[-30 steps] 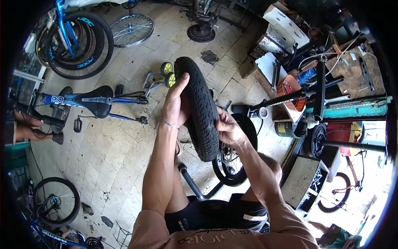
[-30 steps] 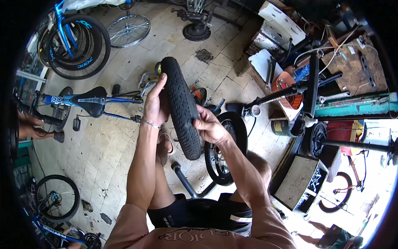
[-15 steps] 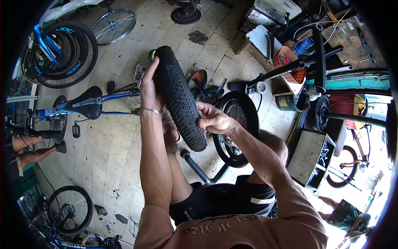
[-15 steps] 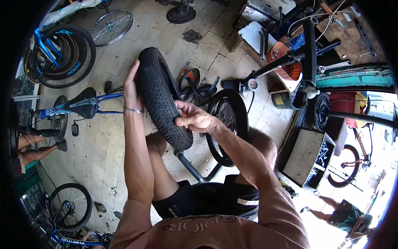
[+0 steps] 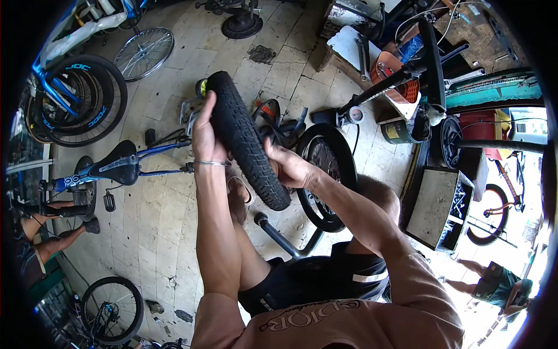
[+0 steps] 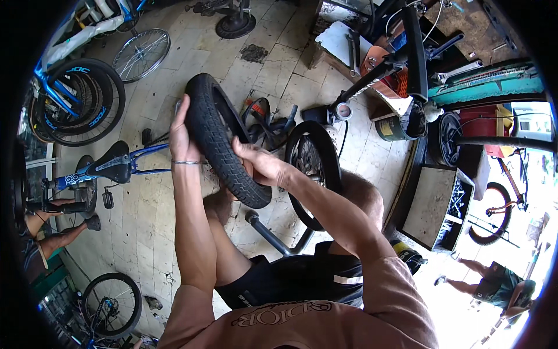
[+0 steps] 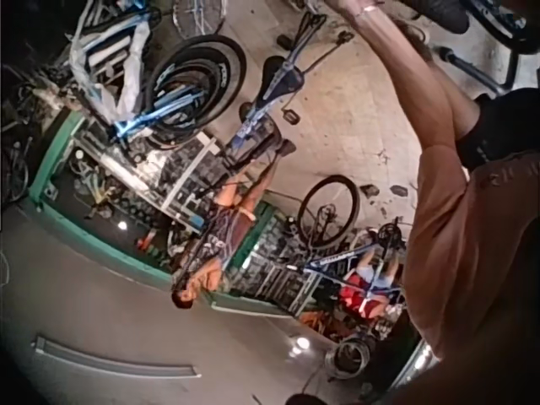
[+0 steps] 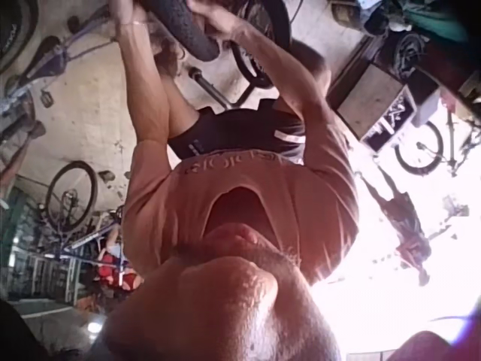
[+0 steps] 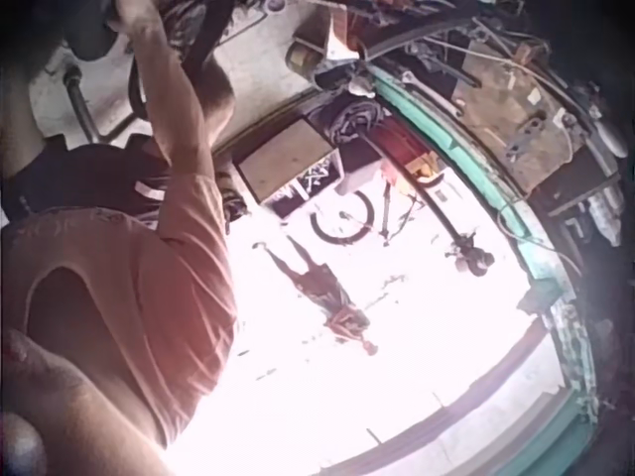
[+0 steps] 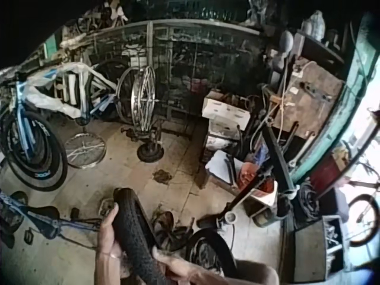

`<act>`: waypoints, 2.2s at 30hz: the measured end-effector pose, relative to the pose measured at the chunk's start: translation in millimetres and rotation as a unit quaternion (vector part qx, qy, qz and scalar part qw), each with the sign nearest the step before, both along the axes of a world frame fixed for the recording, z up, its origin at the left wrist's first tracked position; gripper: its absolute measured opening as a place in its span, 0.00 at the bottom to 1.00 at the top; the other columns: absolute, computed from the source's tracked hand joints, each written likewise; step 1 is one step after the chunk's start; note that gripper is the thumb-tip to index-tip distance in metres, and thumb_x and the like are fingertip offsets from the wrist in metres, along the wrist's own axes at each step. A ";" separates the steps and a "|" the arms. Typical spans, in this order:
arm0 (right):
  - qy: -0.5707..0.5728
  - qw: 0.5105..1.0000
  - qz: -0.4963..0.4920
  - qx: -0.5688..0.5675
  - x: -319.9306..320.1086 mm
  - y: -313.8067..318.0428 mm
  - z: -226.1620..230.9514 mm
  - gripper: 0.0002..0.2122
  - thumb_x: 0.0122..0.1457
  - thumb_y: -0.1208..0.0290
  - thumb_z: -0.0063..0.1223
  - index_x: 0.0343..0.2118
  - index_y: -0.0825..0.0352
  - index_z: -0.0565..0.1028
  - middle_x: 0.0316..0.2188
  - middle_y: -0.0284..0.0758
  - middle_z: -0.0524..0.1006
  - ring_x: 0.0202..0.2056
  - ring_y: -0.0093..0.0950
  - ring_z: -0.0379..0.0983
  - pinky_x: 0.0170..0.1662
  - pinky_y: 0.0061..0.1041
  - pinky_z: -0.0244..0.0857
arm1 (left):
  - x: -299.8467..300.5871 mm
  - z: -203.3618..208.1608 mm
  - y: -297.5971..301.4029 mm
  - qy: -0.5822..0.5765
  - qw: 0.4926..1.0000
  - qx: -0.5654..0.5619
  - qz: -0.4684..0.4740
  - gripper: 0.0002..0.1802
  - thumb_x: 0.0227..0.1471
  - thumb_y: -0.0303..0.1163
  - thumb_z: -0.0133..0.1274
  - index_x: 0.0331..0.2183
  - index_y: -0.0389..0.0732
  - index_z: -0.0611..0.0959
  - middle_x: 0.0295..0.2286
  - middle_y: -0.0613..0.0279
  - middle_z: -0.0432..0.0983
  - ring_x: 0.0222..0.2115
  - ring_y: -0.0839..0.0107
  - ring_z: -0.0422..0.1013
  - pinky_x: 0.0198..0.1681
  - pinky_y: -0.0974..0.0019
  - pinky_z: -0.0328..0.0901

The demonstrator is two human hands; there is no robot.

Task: The person removes a bicycle tire from a wheel rim using tire levers. They then inspect the tire and the inner tube before attempting to reseat the tire onto the rim by hand. The person works on the tire throughout the clip, manipulating the rubber and rim to secure the tire.

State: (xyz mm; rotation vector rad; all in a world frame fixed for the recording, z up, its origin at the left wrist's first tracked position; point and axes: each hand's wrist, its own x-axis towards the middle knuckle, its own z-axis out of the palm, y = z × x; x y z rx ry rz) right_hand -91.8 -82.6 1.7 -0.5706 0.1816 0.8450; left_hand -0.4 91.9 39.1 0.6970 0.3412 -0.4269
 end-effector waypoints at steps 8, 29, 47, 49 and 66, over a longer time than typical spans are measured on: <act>-0.124 0.985 -0.075 0.092 19.1 -11.1 8.5 0.19 0.54 0.72 0.62 0.47 0.67 0.68 0.39 0.30 0.77 0.40 0.20 0.76 0.44 0.21 0.71 | -18.3 22.3 -8.4 -0.035 0.997 0.051 0.052 0.26 0.57 0.51 0.50 0.45 0.38 0.76 0.38 0.58 0.76 0.37 0.66 0.74 0.42 0.61 0.69; -0.075 0.975 -0.146 0.148 35.0 -22.1 19.1 0.15 0.59 0.71 0.55 0.48 0.66 0.68 0.40 0.32 0.76 0.40 0.21 0.76 0.44 0.20 0.72 | -28.8 21.2 -33.4 -0.084 0.996 0.023 -0.016 0.26 0.56 0.45 0.51 0.48 0.34 0.73 0.42 0.54 0.75 0.40 0.62 0.73 0.49 0.60 0.66; -0.065 0.988 -0.105 0.092 34.6 -26.4 31.6 0.17 0.58 0.69 0.57 0.48 0.67 0.68 0.40 0.34 0.77 0.39 0.24 0.77 0.44 0.24 0.73 | -23.3 15.7 -28.6 -0.099 0.991 0.050 -0.071 0.28 0.58 0.48 0.48 0.49 0.33 0.72 0.42 0.53 0.75 0.41 0.64 0.73 0.49 0.60 0.66; -0.048 0.992 -0.112 0.026 32.5 -21.3 36.3 0.22 0.55 0.63 0.62 0.47 0.70 0.69 0.39 0.35 0.77 0.35 0.23 0.77 0.40 0.24 0.73 | -20.7 12.0 -28.9 -0.099 0.991 0.049 -0.069 0.29 0.59 0.49 0.48 0.49 0.33 0.72 0.42 0.54 0.75 0.41 0.65 0.73 0.49 0.60 0.66; -0.375 0.876 -0.152 -0.264 37.0 -115.3 87.8 0.29 0.32 0.77 0.72 0.43 0.71 0.74 0.33 0.28 0.77 0.34 0.19 0.71 0.42 0.17 0.64 | -132.7 -95.5 -174.7 0.062 0.962 0.253 -0.081 0.27 0.59 0.57 0.43 0.49 0.47 0.63 0.24 0.69 0.65 0.19 0.80 0.66 0.20 0.74 0.66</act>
